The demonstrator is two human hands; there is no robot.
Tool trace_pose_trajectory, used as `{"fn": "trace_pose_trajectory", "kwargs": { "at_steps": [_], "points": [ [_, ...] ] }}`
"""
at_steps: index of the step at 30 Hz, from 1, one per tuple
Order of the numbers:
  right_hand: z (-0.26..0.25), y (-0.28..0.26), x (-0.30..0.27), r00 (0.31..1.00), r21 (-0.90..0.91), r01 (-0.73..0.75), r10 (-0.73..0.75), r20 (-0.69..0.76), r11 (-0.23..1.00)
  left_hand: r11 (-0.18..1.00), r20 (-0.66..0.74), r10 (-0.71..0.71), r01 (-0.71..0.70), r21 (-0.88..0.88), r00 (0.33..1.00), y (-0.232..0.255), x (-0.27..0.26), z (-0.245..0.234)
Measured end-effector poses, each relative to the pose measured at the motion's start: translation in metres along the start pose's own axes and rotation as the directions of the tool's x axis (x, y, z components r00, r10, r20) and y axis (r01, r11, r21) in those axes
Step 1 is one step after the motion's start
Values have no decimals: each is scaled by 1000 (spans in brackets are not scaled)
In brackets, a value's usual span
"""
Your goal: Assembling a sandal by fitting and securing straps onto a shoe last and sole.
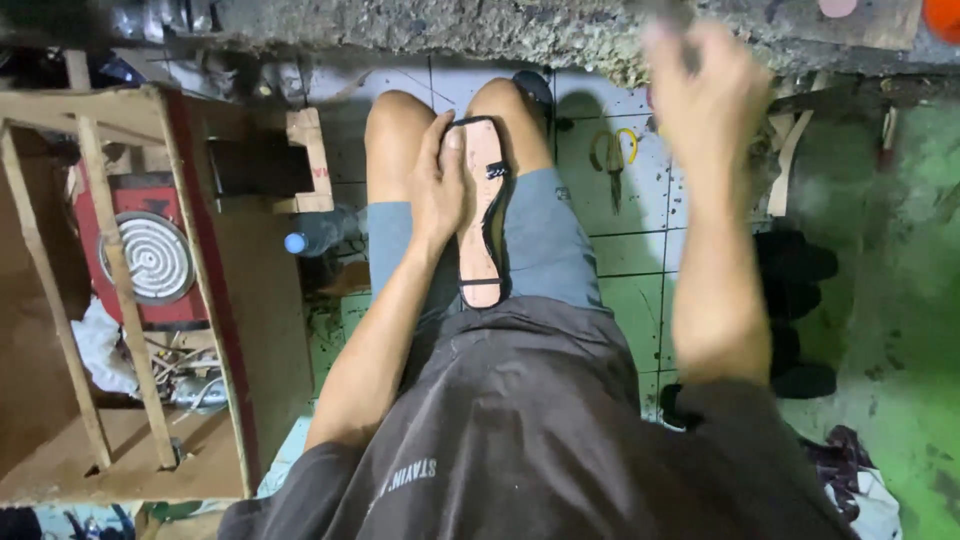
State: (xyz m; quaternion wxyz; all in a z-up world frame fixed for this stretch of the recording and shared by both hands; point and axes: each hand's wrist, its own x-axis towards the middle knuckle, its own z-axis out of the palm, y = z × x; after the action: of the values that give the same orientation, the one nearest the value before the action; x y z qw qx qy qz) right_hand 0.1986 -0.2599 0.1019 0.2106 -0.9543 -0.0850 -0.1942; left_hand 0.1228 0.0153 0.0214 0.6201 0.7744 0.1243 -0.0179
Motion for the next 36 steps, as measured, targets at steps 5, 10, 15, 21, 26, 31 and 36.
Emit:
{"fn": "trace_pose_trajectory", "kwargs": {
  "at_steps": [5,10,15,21,26,31,36],
  "points": [
    [-7,6,24,943,-372,243,-308,-125,896,987,-46,37,-44,-156,998,3,-1,-19],
    [7,-85,-81,929,890,-316,-84,361,329,373,-146,106,-176,-911,984,43,-11,-50],
    [43,-108,-187,707,479,-645,-225,671,-596,113,-89,108,-101,-988,990,89,-14,-43],
    [-34,-144,-131,958,811,-203,-62,282,548,38,148,217,143,-989,965,94,-28,-43],
    [-32,-156,-136,964,698,106,-246,103,708,-74,238,235,261,-963,942,87,-35,-42],
    [-10,-160,-139,979,804,197,-152,-134,561,-21,165,14,165,-986,986,98,-38,-40],
    [-14,-165,-120,969,734,234,-213,-124,637,-6,180,-333,188,-982,926,113,-64,-17]
  ]
}}
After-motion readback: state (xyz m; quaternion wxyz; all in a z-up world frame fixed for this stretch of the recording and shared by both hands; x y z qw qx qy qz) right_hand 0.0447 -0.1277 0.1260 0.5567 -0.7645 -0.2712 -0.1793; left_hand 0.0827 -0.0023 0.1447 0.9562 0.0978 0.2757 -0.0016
